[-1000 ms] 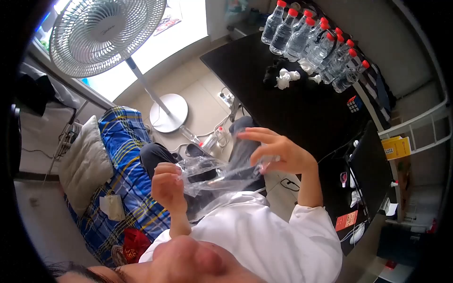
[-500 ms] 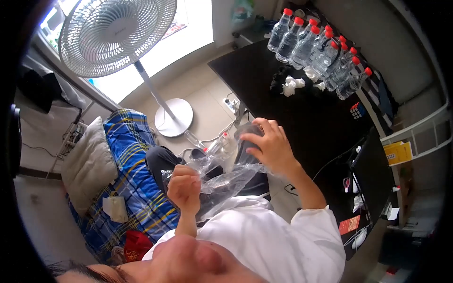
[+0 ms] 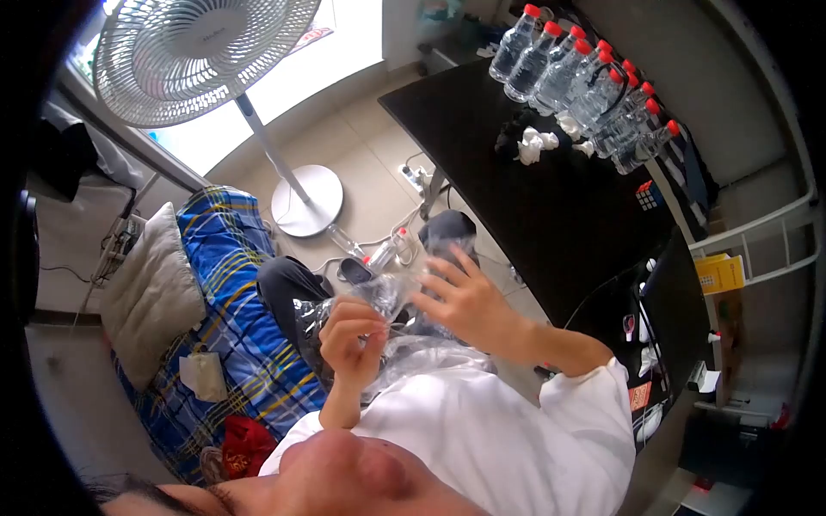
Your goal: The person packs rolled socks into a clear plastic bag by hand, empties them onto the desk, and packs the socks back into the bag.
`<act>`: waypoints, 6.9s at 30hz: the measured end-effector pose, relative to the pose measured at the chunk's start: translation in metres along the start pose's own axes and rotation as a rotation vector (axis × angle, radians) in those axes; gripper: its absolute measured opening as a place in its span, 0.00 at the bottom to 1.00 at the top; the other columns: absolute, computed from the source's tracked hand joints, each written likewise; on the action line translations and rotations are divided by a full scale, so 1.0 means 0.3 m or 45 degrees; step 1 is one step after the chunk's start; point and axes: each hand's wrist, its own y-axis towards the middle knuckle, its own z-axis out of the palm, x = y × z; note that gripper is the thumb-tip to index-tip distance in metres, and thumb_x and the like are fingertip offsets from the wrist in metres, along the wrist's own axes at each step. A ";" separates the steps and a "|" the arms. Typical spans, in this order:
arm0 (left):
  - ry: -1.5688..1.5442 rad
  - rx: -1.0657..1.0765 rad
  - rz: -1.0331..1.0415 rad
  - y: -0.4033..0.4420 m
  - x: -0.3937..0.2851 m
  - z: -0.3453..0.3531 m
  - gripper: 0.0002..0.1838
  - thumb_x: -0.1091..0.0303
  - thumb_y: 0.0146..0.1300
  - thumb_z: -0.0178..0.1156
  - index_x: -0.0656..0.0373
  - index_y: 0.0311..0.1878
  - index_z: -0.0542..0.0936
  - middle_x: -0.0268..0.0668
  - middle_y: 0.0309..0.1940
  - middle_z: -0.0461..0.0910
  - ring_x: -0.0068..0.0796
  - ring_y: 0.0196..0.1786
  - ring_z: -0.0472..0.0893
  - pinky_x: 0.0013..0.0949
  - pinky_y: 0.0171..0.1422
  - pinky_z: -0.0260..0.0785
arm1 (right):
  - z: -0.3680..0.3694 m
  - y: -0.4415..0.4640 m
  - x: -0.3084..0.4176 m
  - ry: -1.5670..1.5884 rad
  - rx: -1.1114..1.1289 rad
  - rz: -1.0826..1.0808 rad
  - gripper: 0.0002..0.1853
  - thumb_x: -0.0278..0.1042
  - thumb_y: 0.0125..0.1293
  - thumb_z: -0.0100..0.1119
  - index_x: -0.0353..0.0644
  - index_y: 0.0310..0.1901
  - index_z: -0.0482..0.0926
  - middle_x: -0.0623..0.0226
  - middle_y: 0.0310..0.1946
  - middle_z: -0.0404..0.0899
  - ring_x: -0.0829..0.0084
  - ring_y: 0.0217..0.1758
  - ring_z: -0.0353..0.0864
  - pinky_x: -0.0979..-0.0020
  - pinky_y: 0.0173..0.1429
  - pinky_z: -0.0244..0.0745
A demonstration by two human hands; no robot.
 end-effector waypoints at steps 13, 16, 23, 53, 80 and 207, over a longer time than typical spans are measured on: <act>-0.044 -0.002 -0.200 -0.043 0.071 0.053 0.09 0.84 0.55 0.69 0.63 0.37 0.81 0.40 0.33 0.82 0.39 0.36 0.80 0.35 0.42 0.71 | -0.197 -0.108 -0.329 0.790 -0.018 -0.031 0.37 0.46 0.58 0.79 0.48 0.69 0.78 0.52 0.69 0.76 0.50 0.73 0.75 0.53 0.74 0.71; -0.075 -0.099 -0.248 -0.062 0.113 0.069 0.08 0.84 0.57 0.68 0.64 0.38 0.81 0.40 0.34 0.81 0.35 0.35 0.80 0.31 0.42 0.70 | -0.242 -0.055 -0.550 0.458 -0.860 0.338 0.29 0.48 0.65 0.73 0.44 0.64 0.82 0.53 0.64 0.82 0.52 0.65 0.81 0.56 0.71 0.74; -0.071 -0.160 -0.318 -0.089 0.145 0.080 0.08 0.82 0.59 0.71 0.63 0.39 0.81 0.39 0.35 0.82 0.32 0.36 0.81 0.30 0.43 0.70 | 0.331 0.103 -1.143 -0.348 -0.838 1.021 0.42 0.78 0.62 0.59 0.52 0.65 0.83 0.43 0.73 0.68 0.39 0.65 0.76 0.43 0.68 0.72; -0.352 -0.257 -0.329 0.002 0.187 0.213 0.04 0.81 0.68 0.62 0.62 0.43 0.78 0.40 0.45 0.87 0.31 0.48 0.84 0.34 0.57 0.74 | 0.318 -0.218 -0.660 0.294 -1.492 0.822 0.32 0.39 0.60 0.78 0.37 0.63 0.74 0.57 0.55 0.76 0.56 0.60 0.76 0.60 0.69 0.69; -0.412 -0.452 -0.243 0.078 0.279 0.127 0.06 0.74 0.75 0.63 0.63 0.48 0.77 0.46 0.47 0.86 0.28 0.49 0.83 0.30 0.58 0.73 | -0.168 -0.133 -0.440 1.439 -0.667 -0.024 0.34 0.46 0.53 0.82 0.48 0.60 0.78 0.53 0.66 0.77 0.65 0.60 0.81 0.68 0.60 0.78; -1.753 -0.321 -1.411 -0.547 0.824 -0.039 0.49 0.19 0.64 0.53 0.49 0.75 0.74 0.38 0.70 0.78 0.46 0.72 0.76 0.56 0.77 0.65 | -0.112 0.211 -0.165 0.755 -0.550 -0.314 0.09 0.24 0.59 0.71 0.43 0.41 0.85 0.46 0.79 0.61 0.42 0.82 0.62 0.49 0.79 0.65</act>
